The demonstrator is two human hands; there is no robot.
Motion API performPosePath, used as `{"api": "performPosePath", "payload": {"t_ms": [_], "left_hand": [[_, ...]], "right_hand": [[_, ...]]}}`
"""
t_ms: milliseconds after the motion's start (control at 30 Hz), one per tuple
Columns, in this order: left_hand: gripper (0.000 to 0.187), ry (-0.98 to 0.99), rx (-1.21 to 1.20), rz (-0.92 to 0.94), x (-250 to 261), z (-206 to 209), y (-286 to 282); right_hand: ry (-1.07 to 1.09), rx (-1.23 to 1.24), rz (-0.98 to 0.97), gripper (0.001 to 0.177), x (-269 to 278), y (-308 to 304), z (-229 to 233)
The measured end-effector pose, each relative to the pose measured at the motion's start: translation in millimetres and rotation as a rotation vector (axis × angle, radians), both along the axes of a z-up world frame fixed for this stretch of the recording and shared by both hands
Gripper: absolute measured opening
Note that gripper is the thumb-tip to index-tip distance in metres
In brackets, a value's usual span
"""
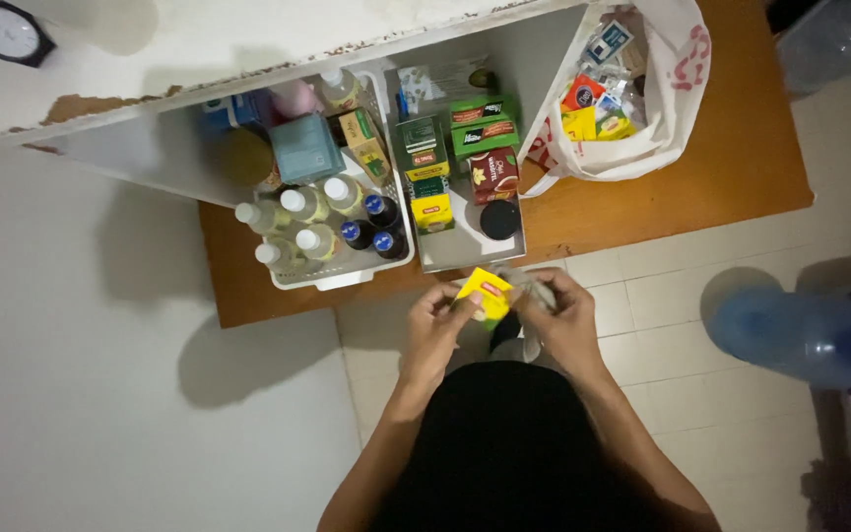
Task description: Organize and clean various medication boxes, bottles, and health products on a shelf.
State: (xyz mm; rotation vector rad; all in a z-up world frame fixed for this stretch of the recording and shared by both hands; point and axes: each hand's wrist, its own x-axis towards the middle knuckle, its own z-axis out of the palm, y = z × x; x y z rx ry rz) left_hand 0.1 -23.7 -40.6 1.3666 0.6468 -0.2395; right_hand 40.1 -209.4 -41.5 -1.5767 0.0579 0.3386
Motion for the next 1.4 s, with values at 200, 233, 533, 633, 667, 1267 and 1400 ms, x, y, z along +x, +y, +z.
{"api": "performPosePath", "payload": {"t_ms": [200, 233, 533, 633, 667, 1267, 1400], "left_hand": [[0.026, -0.166, -0.141, 0.197, 14, -15, -29], [0.026, -0.165, -0.142, 0.203, 13, -24, -34], [0.032, -0.126, -0.212, 0.407, 19, -65, -38], [0.035, -0.126, -0.314, 0.477, 21, -81, -36], [0.035, -0.077, -0.290, 0.481, 24, -83, -36], [0.037, -0.126, -0.378, 0.467, 27, -118, -6], [0.039, -0.180, -0.471, 0.440, 25, -131, 9]], "right_hand": [[-0.255, -0.161, -0.095, 0.036, 14, 8, 53], [-0.254, -0.162, -0.089, 0.036, 16, 9, 50], [-0.463, -0.545, 0.000, 0.029, 76, -43, -66], [-0.588, -0.685, -0.046, 0.029, 114, -60, -160], [-0.237, -0.149, -0.163, 0.025, 125, -61, -197], [-0.178, -0.342, 0.085, 0.032, 43, 51, -52], [-0.039, -0.177, 0.031, 0.019, 46, 70, -75]]}}
